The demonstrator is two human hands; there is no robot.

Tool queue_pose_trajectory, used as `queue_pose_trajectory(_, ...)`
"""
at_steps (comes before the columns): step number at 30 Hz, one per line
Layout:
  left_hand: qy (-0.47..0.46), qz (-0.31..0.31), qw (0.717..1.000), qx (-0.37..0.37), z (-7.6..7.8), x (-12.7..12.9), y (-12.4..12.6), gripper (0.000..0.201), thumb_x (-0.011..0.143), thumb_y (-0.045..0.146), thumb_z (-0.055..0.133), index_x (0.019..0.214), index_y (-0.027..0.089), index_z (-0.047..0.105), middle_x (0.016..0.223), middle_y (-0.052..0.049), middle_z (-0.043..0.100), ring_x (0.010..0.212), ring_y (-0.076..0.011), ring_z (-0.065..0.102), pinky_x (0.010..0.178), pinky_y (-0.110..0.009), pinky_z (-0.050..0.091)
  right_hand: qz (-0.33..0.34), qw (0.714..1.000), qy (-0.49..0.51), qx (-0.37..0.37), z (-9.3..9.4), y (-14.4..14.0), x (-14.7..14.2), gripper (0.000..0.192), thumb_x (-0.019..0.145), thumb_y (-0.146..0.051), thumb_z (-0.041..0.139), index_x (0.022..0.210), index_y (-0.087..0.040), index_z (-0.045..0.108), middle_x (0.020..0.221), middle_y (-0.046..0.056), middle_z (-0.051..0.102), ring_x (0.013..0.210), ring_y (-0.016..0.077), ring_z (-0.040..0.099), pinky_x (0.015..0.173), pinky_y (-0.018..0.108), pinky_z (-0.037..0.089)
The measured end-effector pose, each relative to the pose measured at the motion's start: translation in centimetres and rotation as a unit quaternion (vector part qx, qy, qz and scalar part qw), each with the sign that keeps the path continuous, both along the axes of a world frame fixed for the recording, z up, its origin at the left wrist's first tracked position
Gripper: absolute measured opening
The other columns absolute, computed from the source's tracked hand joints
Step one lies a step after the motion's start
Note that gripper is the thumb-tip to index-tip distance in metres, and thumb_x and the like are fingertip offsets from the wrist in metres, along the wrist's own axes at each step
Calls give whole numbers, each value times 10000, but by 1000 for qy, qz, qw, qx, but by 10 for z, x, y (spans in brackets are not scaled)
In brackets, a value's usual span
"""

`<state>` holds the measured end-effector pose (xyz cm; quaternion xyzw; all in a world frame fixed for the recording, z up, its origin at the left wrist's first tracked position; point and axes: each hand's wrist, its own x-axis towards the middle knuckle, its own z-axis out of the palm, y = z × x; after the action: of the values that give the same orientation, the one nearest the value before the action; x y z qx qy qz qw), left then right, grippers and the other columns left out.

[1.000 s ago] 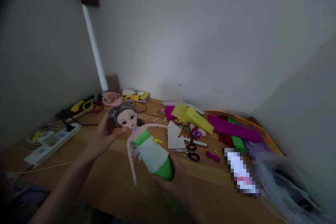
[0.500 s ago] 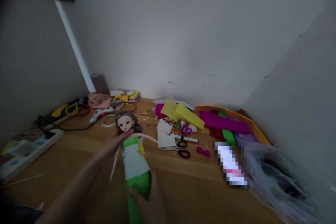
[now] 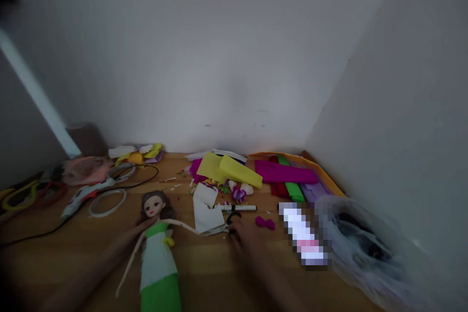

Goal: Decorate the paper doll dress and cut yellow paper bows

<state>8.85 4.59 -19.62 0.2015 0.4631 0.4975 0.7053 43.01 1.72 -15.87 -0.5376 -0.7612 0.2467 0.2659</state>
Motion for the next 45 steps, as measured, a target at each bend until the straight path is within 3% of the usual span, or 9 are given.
queue_pose_trajectory(6,-36,-52,997,35,-15,-16,15,227,672,131,777,875,141,675,868,-68,737,841,-238,697,804,-301,529,23,995,-59,75,-9,33,-14,141,939,-280,526,926,-193,637,943,38,651,882,177,606,813,376,495)
queue_pose_trajectory(13,-75,-74,994,27,-16,-21,32,156,820,259,582,903,154,662,882,-81,730,972,-252,671,939,-353,492,-14,983,-61,170,-26,22,-7,166,964,-285,494,1025,-182,609,997,48,638,922,186,613,807,380,519)
queue_pose_trajectory(17,-64,-55,996,8,-8,-21,23,186,862,222,508,988,160,630,828,-60,722,854,-231,697,835,-327,541,-41,973,-79,215,-28,24,2,152,947,-267,531,1017,-159,611,1041,54,628,962,198,608,825,398,517)
queue_pose_trajectory(23,-17,-40,999,-1,9,-14,35,194,910,213,480,1030,150,619,671,-29,674,583,-201,671,603,-307,564,-49,955,-142,256,-5,73,-3,241,912,-283,587,1134,-191,602,1363,89,484,1219,276,475,995,514,410)
queue_pose_trajectory(27,9,-30,999,7,16,-6,66,187,959,226,451,999,130,607,791,-34,665,650,-152,653,608,-281,551,-67,952,-147,258,13,124,-14,274,918,-303,582,1165,-185,586,1299,91,538,1151,261,535,962,502,441)
queue_pose_trajectory(30,14,-38,999,10,20,0,86,197,937,285,535,1039,126,590,924,-39,639,732,-136,631,643,-290,549,-87,951,-113,273,25,140,-16,280,921,-311,579,1163,-170,581,1223,86,582,1072,241,583,908,473,485)
queue_pose_trajectory(34,3,-47,999,14,23,12,104,243,919,306,566,1095,139,579,1033,-61,620,826,-163,627,702,-328,553,-133,939,-15,316,51,124,-5,249,934,-315,556,1140,-179,591,1200,82,594,1051,227,590,899,453,491)
queue_pose_trajectory(39,-10,-57,998,21,20,30,125,301,914,325,571,1159,151,558,1130,-82,598,928,-199,621,779,-385,549,-193,897,167,360,89,70,4,225,928,-321,533,1083,-162,567,1070,72,612,1028,228,589,901,451,475)
queue_pose_trajectory(45,-9,-90,995,38,18,49,146,307,911,320,575,1165,149,557,1147,-85,592,952,-209,616,797,-397,544,-185,874,321,315,102,1,-7,191,812,-323,632,968,-259,540,1037,59,622,991,222,612,801,351,519)
